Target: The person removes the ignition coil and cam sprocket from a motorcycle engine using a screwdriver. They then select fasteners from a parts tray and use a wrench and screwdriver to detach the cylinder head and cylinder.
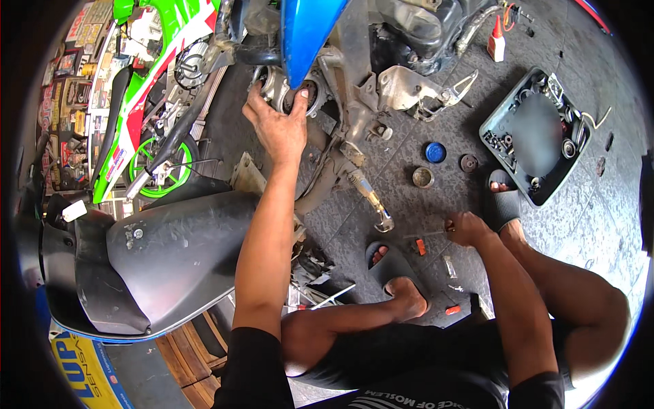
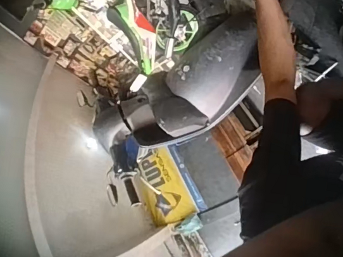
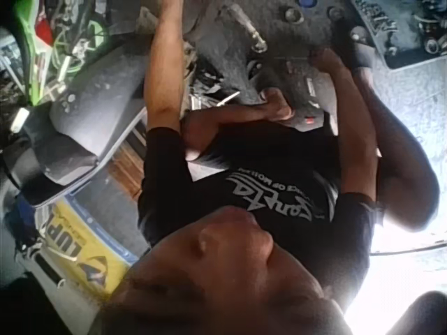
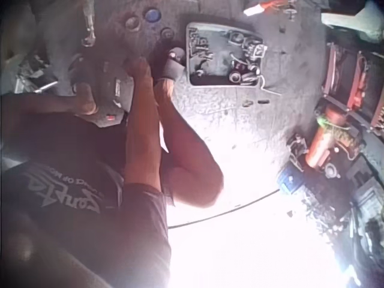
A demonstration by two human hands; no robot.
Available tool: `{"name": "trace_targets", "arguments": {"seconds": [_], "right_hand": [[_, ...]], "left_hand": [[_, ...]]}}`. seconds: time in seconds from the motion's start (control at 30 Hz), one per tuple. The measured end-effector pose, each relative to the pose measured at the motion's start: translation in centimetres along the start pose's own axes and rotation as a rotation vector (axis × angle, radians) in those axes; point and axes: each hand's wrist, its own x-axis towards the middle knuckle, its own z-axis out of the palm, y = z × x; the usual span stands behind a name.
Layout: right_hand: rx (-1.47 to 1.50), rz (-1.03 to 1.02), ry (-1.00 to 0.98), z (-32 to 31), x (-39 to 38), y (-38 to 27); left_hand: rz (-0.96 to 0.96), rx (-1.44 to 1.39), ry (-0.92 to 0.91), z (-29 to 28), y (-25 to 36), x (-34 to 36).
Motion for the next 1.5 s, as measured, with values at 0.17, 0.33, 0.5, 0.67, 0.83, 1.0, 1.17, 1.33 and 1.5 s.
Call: {"name": "trace_targets", "arguments": {"seconds": [0.17, 0.33, 0.5, 0.67, 0.83, 1.0, 1.17, 1.33, 1.5], "right_hand": [[0.815, -0.126, -0.399, -12.8, -2.3, -3.3], [0.956, -0.231, 0.206, -18.2, -2.4, -11.5], [1.047, -0.235, 0.532, -15.8, 1.1, -18.0], [1.003, -0.226, 0.569, -15.3, 2.1, -19.6], [0.947, -0.186, 0.554, -15.3, 2.8, -19.6], [0.974, -0.174, 0.531, -15.3, 3.3, -19.9], [1.125, -0.200, 0.498, -14.3, 4.4, -20.4], [1.414, -0.166, 0.359, -13.6, 4.4, -20.5], [1.505, -0.139, 0.407, -11.8, 3.8, -22.5]], "left_hand": [[0.045, 0.054, 0.014, -0.4, -0.6, 0.0], [0.044, 0.096, -0.003, -0.2, -0.4, 0.1], [0.074, 0.126, 0.016, 0.3, -0.2, 0.3], [0.029, 0.075, 0.006, -0.2, 0.3, 0.1], [0.051, 0.107, 0.020, 0.0, 0.6, 0.2], [0.067, 0.103, 0.024, -0.1, 0.4, 0.5], [0.065, 0.128, 0.011, 0.0, 0.5, 0.5], [0.037, 0.146, 0.005, -0.2, 1.0, 0.4], [0.038, 0.157, -0.003, -0.2, 1.1, 0.4]]}}
